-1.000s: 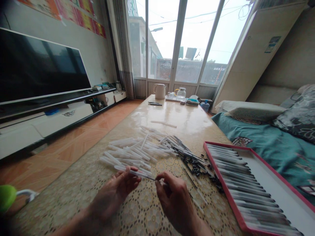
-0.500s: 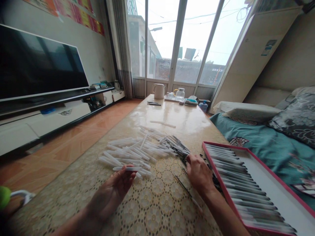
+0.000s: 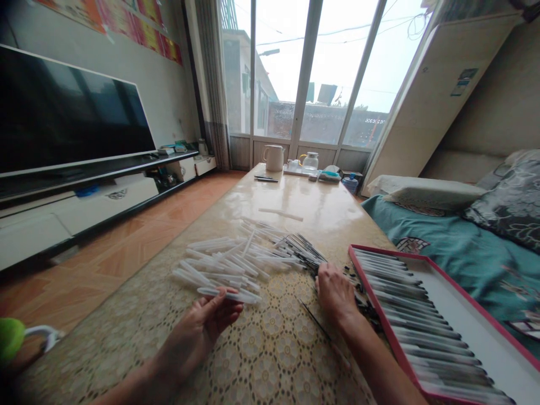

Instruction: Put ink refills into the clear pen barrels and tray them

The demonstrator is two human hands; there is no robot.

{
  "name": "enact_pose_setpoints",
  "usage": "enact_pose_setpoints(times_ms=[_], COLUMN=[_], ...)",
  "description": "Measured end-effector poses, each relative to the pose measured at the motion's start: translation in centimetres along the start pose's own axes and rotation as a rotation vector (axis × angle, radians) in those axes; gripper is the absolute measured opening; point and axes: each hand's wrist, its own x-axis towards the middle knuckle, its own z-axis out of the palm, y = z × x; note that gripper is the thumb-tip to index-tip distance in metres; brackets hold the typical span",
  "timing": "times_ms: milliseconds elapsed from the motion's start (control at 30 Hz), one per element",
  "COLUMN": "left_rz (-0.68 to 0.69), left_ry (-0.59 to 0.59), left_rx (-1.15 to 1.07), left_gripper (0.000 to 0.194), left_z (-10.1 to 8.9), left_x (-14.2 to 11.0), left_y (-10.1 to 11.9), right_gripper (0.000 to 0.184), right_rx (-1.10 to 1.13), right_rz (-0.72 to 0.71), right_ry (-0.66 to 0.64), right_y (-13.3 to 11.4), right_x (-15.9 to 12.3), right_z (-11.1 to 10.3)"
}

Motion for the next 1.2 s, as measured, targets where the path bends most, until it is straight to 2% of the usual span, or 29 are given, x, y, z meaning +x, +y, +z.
enact_pose_setpoints(times_ms=[100,200,267,367,433,533,1200], left_rz=[0.000,0.001,0.004,0.003,0.001,-0.005,-0.007], left_ry=[0.001,-0.010,-0.012,-0.010,-0.018,-0.037,-0.063], left_rx=[-0.001,0.011,0.017,0.016,0.021,0.038,0.070], left_gripper=[0.010,0.011,0.011,0.010,0.011,0.011,0.011], left_z=[0.1,0.1,0.2,0.2,0.2,0.2,0.4], left_x=[0.0,0.0,0.0,0.0,0.0,0.0,-0.1], left_y=[0.0,-0.1,-0.1,-0.1,-0.1,-0.2,-0.3], right_gripper=[0.010,0.017,0.019,0.021,0.021,0.023,0.026], right_rx=[0.206,0.755,0.982,1.130,1.221,1.383,1.492], right_rz=[-0.071,-0.096,-0.063,-0.031,-0.016,0.019,0.044], right_ry=[-0.011,-0.136,-0.203,-0.159,-0.120,-0.135,-0.170], right_y=[-2.4,-5.8,-7.7,-9.4,-9.7,-9.7,-9.9], right_x=[-1.5,-3.9,-5.5,-6.9,-7.2,-7.1,-7.0], right_z=[-1.4,-2.5,-2.7,-2.2,-1.7,-1.1,-0.9])
